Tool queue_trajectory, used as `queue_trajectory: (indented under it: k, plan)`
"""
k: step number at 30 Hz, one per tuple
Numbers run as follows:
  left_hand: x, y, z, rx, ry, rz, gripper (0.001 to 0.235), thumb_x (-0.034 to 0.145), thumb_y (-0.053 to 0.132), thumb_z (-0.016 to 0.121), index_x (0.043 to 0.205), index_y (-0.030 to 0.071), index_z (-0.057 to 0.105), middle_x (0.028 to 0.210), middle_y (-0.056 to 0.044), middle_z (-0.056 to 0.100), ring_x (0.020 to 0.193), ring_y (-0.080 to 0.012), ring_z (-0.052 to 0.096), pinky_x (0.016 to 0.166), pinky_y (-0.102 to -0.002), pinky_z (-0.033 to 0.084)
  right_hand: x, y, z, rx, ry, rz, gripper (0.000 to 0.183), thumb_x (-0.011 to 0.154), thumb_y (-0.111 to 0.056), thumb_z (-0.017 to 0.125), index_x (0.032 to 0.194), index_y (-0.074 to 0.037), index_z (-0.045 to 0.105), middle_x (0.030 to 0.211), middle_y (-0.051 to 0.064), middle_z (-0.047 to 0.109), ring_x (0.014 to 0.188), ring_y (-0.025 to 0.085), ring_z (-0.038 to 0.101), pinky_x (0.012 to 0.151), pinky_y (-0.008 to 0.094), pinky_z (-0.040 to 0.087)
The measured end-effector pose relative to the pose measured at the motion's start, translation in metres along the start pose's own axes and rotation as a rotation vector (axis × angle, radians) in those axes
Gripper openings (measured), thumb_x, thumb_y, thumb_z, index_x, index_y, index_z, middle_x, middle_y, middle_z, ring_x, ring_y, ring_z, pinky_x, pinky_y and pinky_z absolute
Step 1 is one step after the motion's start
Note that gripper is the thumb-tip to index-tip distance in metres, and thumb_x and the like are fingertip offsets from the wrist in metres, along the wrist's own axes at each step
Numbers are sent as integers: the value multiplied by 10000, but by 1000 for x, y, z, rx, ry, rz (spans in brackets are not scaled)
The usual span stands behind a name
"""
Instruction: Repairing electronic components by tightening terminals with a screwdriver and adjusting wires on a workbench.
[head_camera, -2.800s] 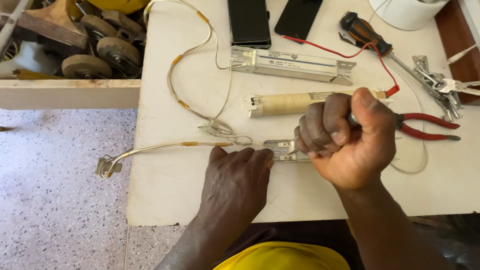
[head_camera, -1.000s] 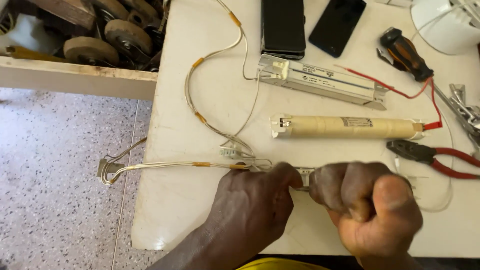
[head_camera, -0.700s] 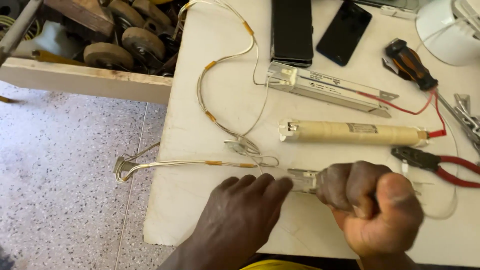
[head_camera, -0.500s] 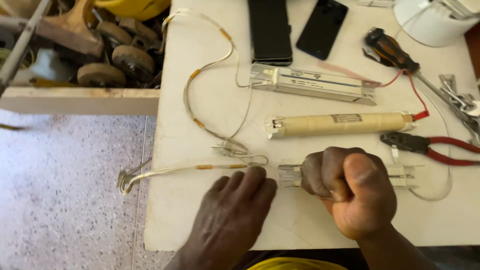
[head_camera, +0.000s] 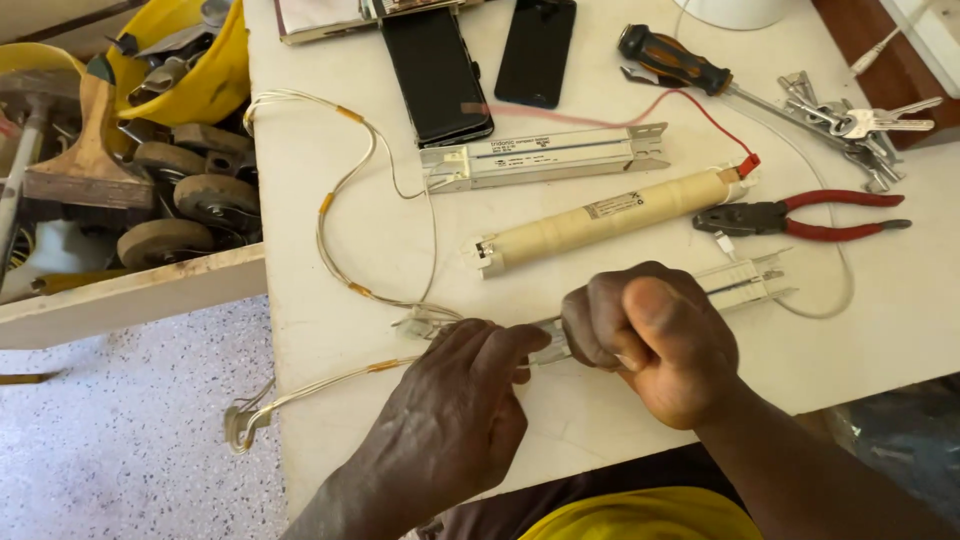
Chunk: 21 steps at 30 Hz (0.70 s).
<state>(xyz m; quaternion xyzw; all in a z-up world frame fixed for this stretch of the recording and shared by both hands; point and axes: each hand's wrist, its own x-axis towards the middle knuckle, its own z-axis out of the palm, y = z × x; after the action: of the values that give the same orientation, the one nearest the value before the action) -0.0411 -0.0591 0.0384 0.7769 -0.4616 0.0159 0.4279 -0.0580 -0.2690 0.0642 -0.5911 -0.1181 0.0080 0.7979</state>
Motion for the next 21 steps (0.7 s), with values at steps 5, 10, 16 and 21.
queue_trajectory:
  k: [5, 10, 16, 21]
  plan:
    - [5, 6, 12, 221, 26, -17, 431, 724, -30, 581, 1150, 29, 609, 879, -126, 597, 782, -351, 560, 796, -470, 455, -3, -1, 5, 30, -16, -54, 537, 1046, -488, 513, 643, -145, 421, 517, 27, 339, 489, 148, 269, 504, 339, 252]
    - [1, -3, 24, 293, -31, -57, 398, 762, 40, 608, 1160, 30, 594, 925, -137, 607, 791, -361, 578, 800, -471, 451, 0, 0, 6, -95, 14, -34, 503, 1043, -429, 464, 635, -136, 435, 521, 46, 354, 480, 165, 327, 483, 339, 268]
    - [-1, -10, 27, 441, -28, 64, 166, 846, 45, 580, 1010, 64, 591, 802, -96, 559, 642, -352, 529, 761, -475, 416, -2, -1, 12, -71, 59, -69, 441, 1041, -364, 453, 661, -142, 422, 559, 39, 332, 500, 166, 303, 499, 348, 260]
    - [10, -36, 9, 405, -145, 215, 146, 944, 95, 570, 1045, 105, 675, 748, -60, 596, 628, -316, 579, 718, -439, 418, 4, 0, 18, -100, 162, -114, 424, 1028, -308, 429, 635, -169, 356, 563, -17, 272, 479, 130, 294, 464, 314, 199]
